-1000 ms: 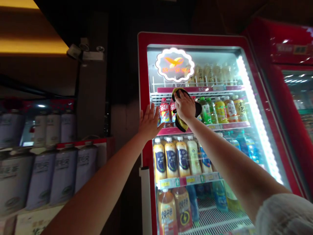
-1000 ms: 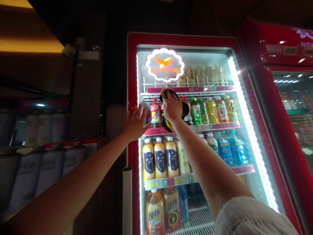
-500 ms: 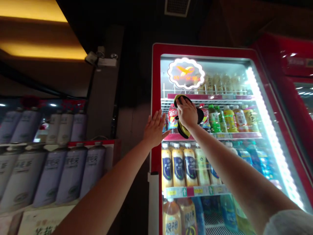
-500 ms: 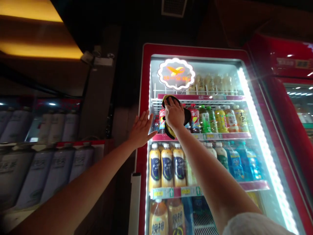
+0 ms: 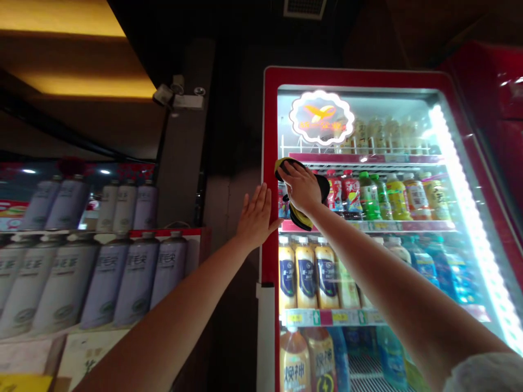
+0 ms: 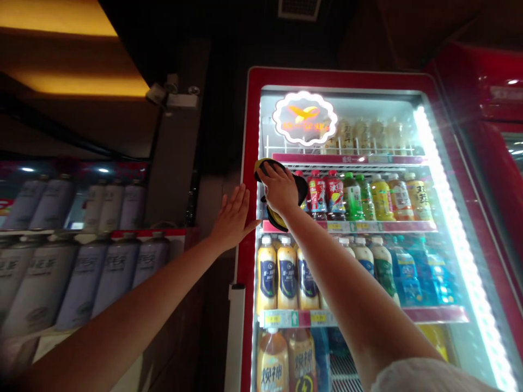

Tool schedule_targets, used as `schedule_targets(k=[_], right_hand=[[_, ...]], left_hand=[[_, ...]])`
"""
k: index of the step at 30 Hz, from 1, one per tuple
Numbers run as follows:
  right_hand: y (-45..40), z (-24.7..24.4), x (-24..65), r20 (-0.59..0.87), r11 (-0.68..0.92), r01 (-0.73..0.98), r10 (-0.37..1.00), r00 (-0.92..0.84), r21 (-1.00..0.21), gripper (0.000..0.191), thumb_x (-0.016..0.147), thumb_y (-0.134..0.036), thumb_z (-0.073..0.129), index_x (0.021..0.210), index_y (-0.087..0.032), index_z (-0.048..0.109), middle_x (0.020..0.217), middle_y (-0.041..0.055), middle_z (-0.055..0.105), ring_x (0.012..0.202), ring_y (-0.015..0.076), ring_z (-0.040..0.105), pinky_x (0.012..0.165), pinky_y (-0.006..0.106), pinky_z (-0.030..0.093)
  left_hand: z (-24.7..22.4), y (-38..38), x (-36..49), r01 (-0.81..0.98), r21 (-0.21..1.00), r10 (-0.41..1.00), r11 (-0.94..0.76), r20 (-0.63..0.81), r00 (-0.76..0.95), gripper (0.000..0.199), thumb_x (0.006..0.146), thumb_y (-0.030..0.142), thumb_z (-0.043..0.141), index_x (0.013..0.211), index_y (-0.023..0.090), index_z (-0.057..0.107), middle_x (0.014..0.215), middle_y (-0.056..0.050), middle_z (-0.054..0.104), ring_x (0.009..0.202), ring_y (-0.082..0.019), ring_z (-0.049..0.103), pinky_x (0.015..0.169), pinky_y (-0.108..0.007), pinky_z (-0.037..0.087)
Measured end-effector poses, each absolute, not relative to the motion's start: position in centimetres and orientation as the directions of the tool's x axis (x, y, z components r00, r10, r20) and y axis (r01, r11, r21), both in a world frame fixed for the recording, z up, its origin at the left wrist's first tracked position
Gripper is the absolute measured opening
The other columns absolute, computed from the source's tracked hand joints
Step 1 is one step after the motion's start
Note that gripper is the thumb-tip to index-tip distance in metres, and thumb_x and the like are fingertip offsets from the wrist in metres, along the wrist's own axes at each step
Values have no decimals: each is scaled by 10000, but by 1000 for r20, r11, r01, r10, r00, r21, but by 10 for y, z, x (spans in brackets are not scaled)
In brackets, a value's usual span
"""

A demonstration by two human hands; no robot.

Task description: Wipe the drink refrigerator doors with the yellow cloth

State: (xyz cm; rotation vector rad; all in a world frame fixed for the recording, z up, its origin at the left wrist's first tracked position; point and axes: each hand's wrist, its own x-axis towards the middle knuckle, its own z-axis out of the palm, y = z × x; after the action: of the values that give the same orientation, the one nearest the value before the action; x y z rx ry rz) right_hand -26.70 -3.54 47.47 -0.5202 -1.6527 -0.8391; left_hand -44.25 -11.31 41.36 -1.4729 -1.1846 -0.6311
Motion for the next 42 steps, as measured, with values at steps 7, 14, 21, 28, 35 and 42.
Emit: schedule_targets(k=[7,14,21,28,35,42], right_hand=[[-42,462,-260,851,617,618,-176,-495,487,500,994,-196,458,1476,-276,560,1588,40,493,1441,283,467,1211,516,329],[-50,463,-278,895,577,703,-124,-428,416,529,1014,-193,405,1533,-250,485,1639,46,413,1474,314,411,1202,539,317],[-53,451,-272,828,590,624,-147,-541,513,513,1023,-196,399,1518,-284,504,1623,15,445,1457,293,435,1190,512,326],[-53,446,-284,876,612,657,-133,-463,441,520,1016,-193,407,1523,-261,498,1631,38,430,1467,314,416,1179,536,322],[-53,429,-268,807,623,576,-162,-567,530,495,1036,-219,397,1512,-294,509,1619,15,449,1467,280,425,1190,512,329],[-54,421,-275,841,621,610,-157,-519,492,514,1023,-201,416,1527,-267,492,1626,38,436,1468,298,423,1202,530,325]], left_hand=[[407,-123,-450,906,-400,360,140,873,330,861,1001,521,439,1622,21,114,1698,-253,143,1601,-327,91,1280,-556,133],[402,-129,-447,907,-383,397,177,871,290,850,991,505,473,1607,0,177,1696,-248,172,1599,-326,109,1286,-541,135],[392,-137,-450,898,-405,421,173,854,304,841,989,491,484,1602,-4,191,1688,-251,202,1597,-322,127,1284,-543,141],[388,-147,-446,901,-386,435,199,858,272,843,990,492,488,1604,-4,192,1696,-244,175,1596,-338,124,1284,-540,146],[383,-151,-447,898,-406,429,169,851,304,847,990,486,486,1611,8,167,1697,-239,181,1596,-336,124,1285,-550,128],[379,-151,-441,902,-405,400,150,859,320,810,1005,487,444,1615,29,174,1695,-228,208,1596,-325,136,1280,-544,161]])
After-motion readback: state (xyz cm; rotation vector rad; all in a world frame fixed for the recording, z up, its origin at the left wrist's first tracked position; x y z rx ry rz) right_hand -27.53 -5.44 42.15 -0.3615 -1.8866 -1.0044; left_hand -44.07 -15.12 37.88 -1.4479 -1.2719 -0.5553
